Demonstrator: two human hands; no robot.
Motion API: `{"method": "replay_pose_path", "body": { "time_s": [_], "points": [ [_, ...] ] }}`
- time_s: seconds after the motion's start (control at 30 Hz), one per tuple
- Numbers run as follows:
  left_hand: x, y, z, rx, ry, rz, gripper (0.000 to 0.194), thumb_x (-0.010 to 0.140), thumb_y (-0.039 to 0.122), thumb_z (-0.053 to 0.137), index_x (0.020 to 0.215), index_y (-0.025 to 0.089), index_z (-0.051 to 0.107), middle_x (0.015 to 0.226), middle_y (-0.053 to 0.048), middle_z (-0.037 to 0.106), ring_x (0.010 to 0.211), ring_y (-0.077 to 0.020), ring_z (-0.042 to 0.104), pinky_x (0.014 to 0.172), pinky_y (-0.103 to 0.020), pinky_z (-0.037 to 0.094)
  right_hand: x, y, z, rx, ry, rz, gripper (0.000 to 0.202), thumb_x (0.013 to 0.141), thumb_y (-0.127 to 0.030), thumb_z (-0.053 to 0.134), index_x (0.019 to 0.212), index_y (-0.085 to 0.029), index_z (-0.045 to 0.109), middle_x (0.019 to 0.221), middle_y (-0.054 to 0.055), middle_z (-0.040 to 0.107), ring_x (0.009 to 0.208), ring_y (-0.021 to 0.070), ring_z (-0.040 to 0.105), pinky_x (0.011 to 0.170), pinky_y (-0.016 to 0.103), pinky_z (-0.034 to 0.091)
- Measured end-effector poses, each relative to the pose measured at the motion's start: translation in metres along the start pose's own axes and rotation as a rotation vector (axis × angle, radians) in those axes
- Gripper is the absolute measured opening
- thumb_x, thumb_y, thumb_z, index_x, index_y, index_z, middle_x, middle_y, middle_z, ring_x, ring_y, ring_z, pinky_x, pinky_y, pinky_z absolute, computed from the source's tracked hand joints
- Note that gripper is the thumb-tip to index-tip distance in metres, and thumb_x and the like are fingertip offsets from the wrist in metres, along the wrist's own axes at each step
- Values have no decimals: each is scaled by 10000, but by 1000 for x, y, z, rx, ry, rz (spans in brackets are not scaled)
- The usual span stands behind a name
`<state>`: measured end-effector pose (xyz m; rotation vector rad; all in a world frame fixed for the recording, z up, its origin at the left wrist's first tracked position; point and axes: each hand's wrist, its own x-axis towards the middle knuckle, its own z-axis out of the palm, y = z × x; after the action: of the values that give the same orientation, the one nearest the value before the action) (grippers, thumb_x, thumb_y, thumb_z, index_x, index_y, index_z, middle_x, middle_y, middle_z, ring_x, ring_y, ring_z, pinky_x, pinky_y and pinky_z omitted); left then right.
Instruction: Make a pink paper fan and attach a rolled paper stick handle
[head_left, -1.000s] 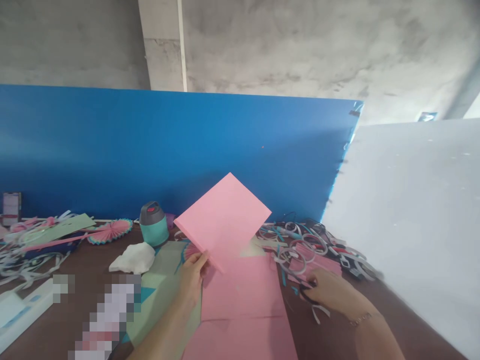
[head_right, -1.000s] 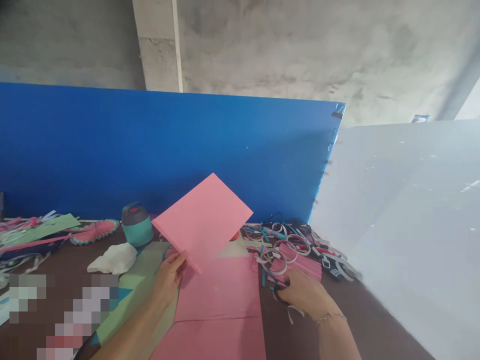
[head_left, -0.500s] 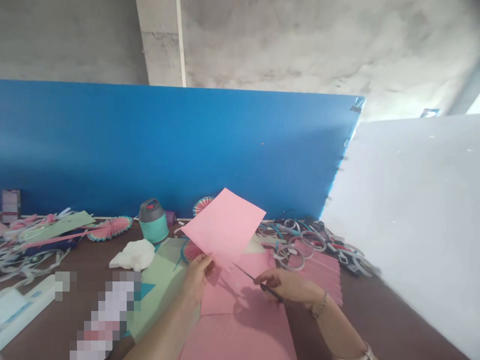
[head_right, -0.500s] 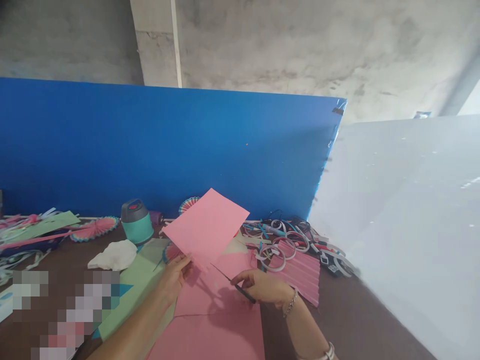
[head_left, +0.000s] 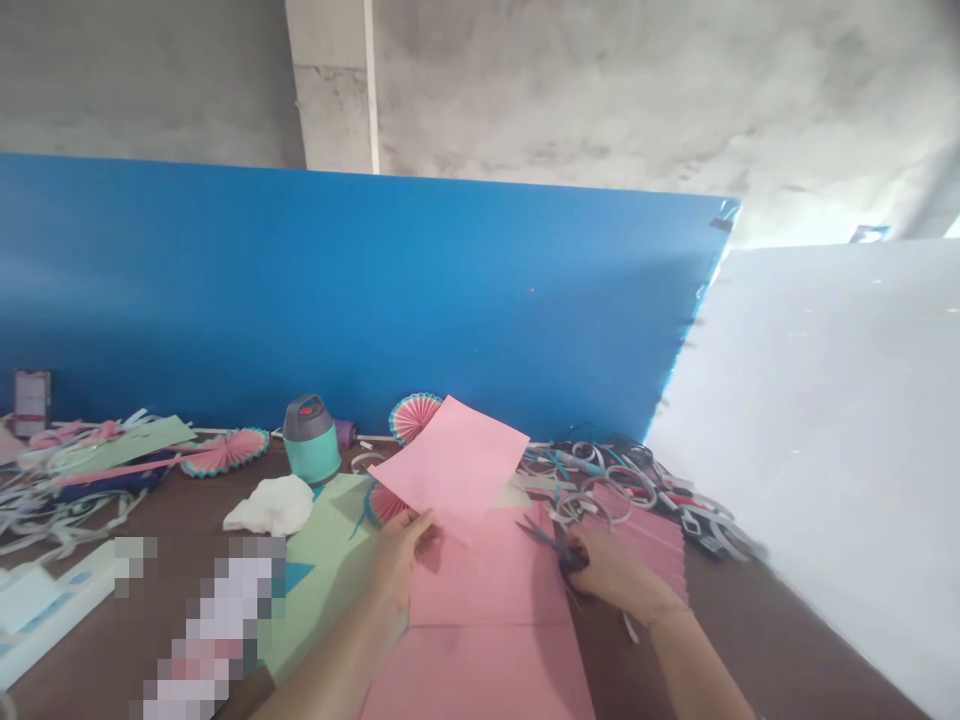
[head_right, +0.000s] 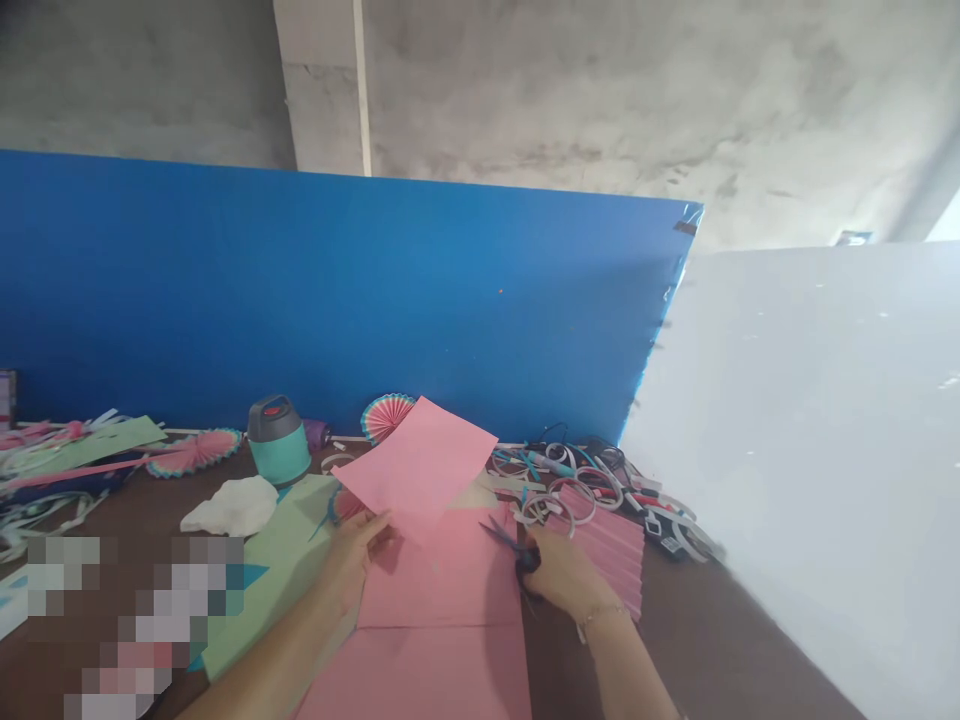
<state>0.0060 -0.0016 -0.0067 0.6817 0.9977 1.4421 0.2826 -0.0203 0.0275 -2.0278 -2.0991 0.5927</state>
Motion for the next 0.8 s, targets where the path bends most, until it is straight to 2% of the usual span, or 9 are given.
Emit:
{"method": "replay_pose_path", "body": {
  "time_s": [0.17, 0.23, 0.3, 0.4, 0.53, 0.6, 0.67, 0.73, 0.8],
  "points": [
    [-14, -5, 6, 71, 18, -156, 194, 601, 253, 761, 638, 138, 609, 607, -41, 669, 580, -147, 651, 527, -214, 493, -2, -14, 7, -245, 209, 56, 148, 700, -48, 476, 729, -136, 592, 1003, 145, 577, 864, 234, 556, 604, 274, 346],
    [-21, -9, 10, 73, 26, -191, 182, 613, 234, 756, 634, 146, 597, 612, -45, 673, 587, -151, 659, 538, -217, 501, -6, -34, 14, -192, 383, -85, 182, 760, -71, 438, 772, -154, 599, 931, 112, 584, 891, 226, 535, 678, 288, 365],
    [-28, -13, 15, 69, 16, -206, 186, 616, 240, 755, 657, 154, 594, 631, -49, 686, 596, -160, 666, 565, -236, 512, -11, -55, 25, -89, 446, -377, 124, 789, -138, 483, 828, -171, 596, 900, 78, 583, 882, 204, 517, 761, 295, 365],
    [-36, -17, 21, 69, -17, -210, 201, 614, 281, 751, 682, 156, 608, 626, -54, 696, 609, -182, 672, 630, -282, 528, -15, -78, 43, -131, 392, -606, 142, 791, -225, 552, 922, -183, 588, 925, 62, 581, 868, 210, 487, 794, 321, 337],
    [-37, -11, 18, 254, -78, -250, 248, 621, 370, 732, 641, 148, 623, 568, -65, 681, 518, -174, 646, 506, -256, 486, -8, -78, 58, -264, 381, -600, 153, 839, -138, 459, 803, -167, 605, 827, 55, 587, 824, 198, 472, 811, 333, 298],
    [-36, -3, 13, 485, -206, -328, 324, 628, 444, 711, 558, 145, 608, 475, -63, 638, 382, -147, 569, 377, -222, 382, -2, -70, 58, -294, 332, -576, 156, 823, -135, 475, 771, -165, 619, 814, 55, 595, 832, 201, 478, 793, 324, 304],
    [-34, 6, 8, 690, -458, -373, 368, 627, 467, 701, 492, 140, 602, 406, -57, 595, 306, -117, 487, 344, -207, 307, 4, -63, 56, -304, 266, -530, 156, 794, -122, 493, 757, -161, 639, 810, 58, 603, 841, 200, 488, 767, 307, 319],
    [-32, 13, 5, 774, -585, -252, 312, 636, 428, 698, 527, 143, 631, 433, -39, 602, 320, -102, 462, 355, -202, 284, 8, -58, 53, -293, 204, -484, 178, 762, -90, 495, 743, -156, 659, 803, 62, 612, 834, 190, 503, 745, 286, 335],
    [-32, 17, 3, 841, -572, -33, 196, 670, 356, 666, 683, 162, 686, 520, -20, 630, 403, -120, 501, 404, -213, 327, 9, -54, 50, -276, 159, -460, 208, 739, -64, 486, 735, -154, 673, 793, 63, 625, 824, 182, 523, 728, 271, 348]
  ]
}}
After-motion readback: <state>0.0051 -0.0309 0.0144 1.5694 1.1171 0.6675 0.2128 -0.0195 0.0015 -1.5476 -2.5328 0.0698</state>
